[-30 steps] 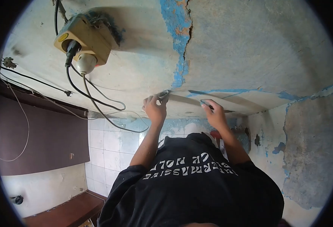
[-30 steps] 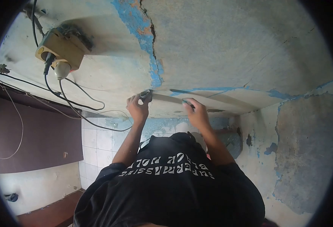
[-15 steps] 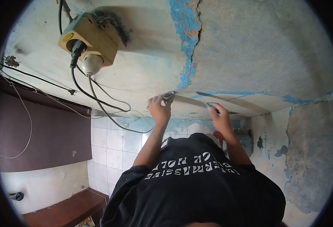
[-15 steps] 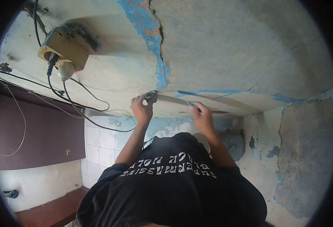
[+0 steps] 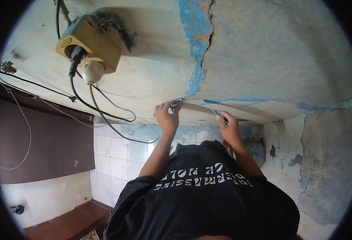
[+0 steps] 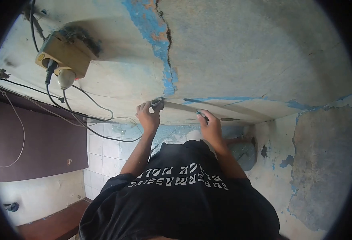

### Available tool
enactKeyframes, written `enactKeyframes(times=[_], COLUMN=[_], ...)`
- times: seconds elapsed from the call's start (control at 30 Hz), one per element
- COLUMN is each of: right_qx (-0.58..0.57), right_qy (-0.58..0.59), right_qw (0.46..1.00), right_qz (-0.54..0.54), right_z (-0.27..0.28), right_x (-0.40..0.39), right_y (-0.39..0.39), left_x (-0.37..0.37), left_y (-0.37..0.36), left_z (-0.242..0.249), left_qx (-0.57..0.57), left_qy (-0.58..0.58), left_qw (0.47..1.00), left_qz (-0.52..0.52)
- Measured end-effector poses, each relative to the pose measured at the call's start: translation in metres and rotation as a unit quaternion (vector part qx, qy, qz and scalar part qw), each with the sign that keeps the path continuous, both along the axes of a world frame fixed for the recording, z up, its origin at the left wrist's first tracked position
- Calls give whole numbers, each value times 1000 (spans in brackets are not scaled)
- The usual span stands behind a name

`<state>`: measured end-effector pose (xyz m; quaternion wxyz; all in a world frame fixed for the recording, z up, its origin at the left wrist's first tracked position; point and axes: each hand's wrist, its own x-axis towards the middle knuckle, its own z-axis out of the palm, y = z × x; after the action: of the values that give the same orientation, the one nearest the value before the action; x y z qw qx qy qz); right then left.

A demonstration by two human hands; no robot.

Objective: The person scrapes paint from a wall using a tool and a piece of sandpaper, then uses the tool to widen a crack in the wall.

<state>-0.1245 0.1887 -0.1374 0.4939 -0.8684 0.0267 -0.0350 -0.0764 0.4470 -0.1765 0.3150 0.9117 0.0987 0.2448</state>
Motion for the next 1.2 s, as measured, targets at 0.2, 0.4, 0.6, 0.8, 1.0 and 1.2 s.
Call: enactKeyframes(times=[0.2, 0.4, 0.6, 0.8, 1.0, 1.2], right_qx=[27, 28, 11, 45, 44, 53], right_qy=[-28, 18, 2, 12, 5, 17], right_qw=[999, 999, 1000, 999, 999, 998], right_qz=[-3, 1, -4, -14, 20, 0], right_z=[-11, -13, -17, -7, -18, -11], right_x=[3, 1, 4, -1, 4, 4], right_y=[2, -10, 15, -8, 5, 8], left_x=[-2, -3, -3, 1, -4, 1], left_y=[2, 3, 2, 3, 3, 1], left_z=[-1, -1, -2, -3, -2, -3], left_qx=[-2, 3, 1, -11, -3, -4], left_qy=[-7, 1, 9, -13, 5, 4], left_qw=[1000, 1000, 1000, 1000, 1000, 1000], left_qz=[4, 6, 12, 11, 14, 15])
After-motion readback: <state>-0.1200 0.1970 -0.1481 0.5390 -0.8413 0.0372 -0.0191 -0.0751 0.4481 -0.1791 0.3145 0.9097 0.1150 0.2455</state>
